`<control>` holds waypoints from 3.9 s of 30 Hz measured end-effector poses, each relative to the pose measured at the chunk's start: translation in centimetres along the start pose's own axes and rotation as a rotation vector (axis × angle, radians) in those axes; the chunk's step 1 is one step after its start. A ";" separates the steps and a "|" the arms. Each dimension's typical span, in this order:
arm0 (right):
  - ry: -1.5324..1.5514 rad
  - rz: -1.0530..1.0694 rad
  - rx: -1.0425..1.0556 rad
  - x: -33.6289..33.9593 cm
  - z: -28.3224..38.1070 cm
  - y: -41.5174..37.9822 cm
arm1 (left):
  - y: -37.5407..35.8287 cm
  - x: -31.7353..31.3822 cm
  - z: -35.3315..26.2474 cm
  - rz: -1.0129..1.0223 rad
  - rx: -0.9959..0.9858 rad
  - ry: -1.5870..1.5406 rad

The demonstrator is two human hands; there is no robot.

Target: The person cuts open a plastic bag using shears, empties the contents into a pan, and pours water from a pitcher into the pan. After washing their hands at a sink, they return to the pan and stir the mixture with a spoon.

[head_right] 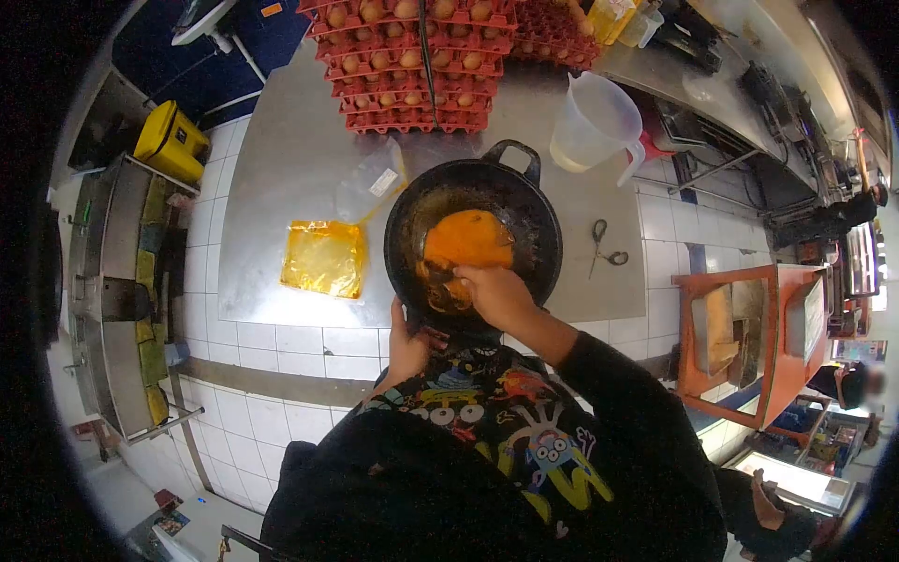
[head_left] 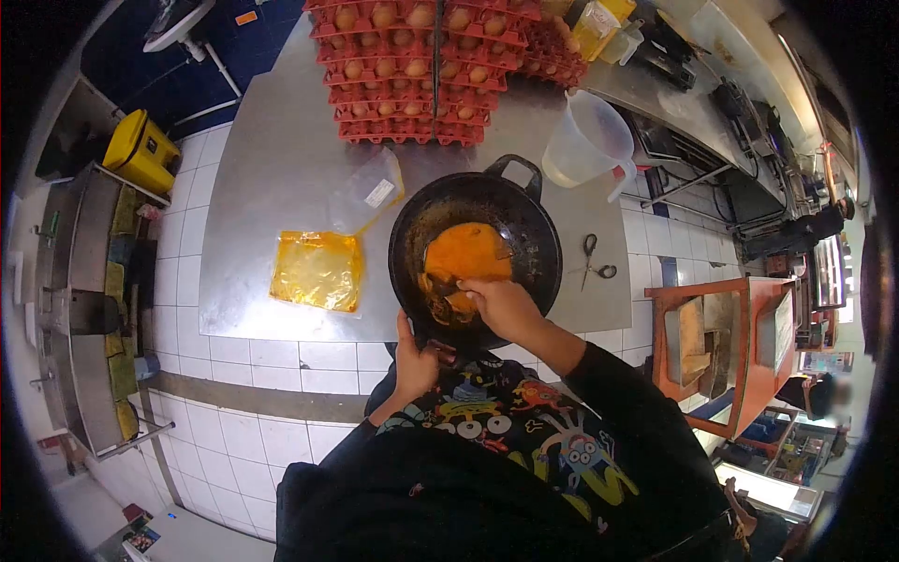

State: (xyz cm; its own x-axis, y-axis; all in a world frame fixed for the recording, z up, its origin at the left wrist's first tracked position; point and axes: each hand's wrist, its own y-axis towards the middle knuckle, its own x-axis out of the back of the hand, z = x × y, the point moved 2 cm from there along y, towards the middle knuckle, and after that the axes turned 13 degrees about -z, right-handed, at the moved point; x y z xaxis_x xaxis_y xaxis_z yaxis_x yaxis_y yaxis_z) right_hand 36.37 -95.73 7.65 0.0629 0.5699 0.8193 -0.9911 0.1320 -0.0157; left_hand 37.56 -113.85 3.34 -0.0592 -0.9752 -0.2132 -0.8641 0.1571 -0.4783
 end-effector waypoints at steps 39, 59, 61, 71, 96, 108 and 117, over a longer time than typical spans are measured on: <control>-0.641 0.176 0.420 2.3 1.1 -2.5 | 0.1 -0.4 -0.5 -0.019 -0.103 0.187; -0.424 0.138 0.162 0.0 1.4 -2.7 | 0.6 -0.1 0.4 0.011 -0.083 0.075; -0.445 0.186 0.107 -0.8 1.1 -2.1 | 0.6 -0.2 0.0 0.022 -0.097 0.106; -0.235 0.081 0.161 0.2 1.2 -0.4 | 0.9 0.0 0.9 0.024 -0.059 0.012; -0.080 -0.007 0.187 -0.5 -0.8 -0.9 | 1.2 -0.1 1.1 0.026 0.096 -0.046; -0.864 -0.081 0.413 3.9 -2.8 1.1 | 0.8 -0.5 0.1 0.005 -0.010 0.063; -0.657 0.040 0.353 4.8 -4.1 -0.5 | 0.9 -0.5 0.2 -0.009 -0.015 0.080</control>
State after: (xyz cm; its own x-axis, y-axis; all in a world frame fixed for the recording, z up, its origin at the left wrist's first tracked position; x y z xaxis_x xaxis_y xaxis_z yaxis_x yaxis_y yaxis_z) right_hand 37.62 -89.74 9.20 0.0527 -0.0483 0.9974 -0.9768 -0.2099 0.0415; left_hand 36.94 -113.17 2.87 -0.0903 -0.9860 -0.1403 -0.8719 0.1463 -0.4673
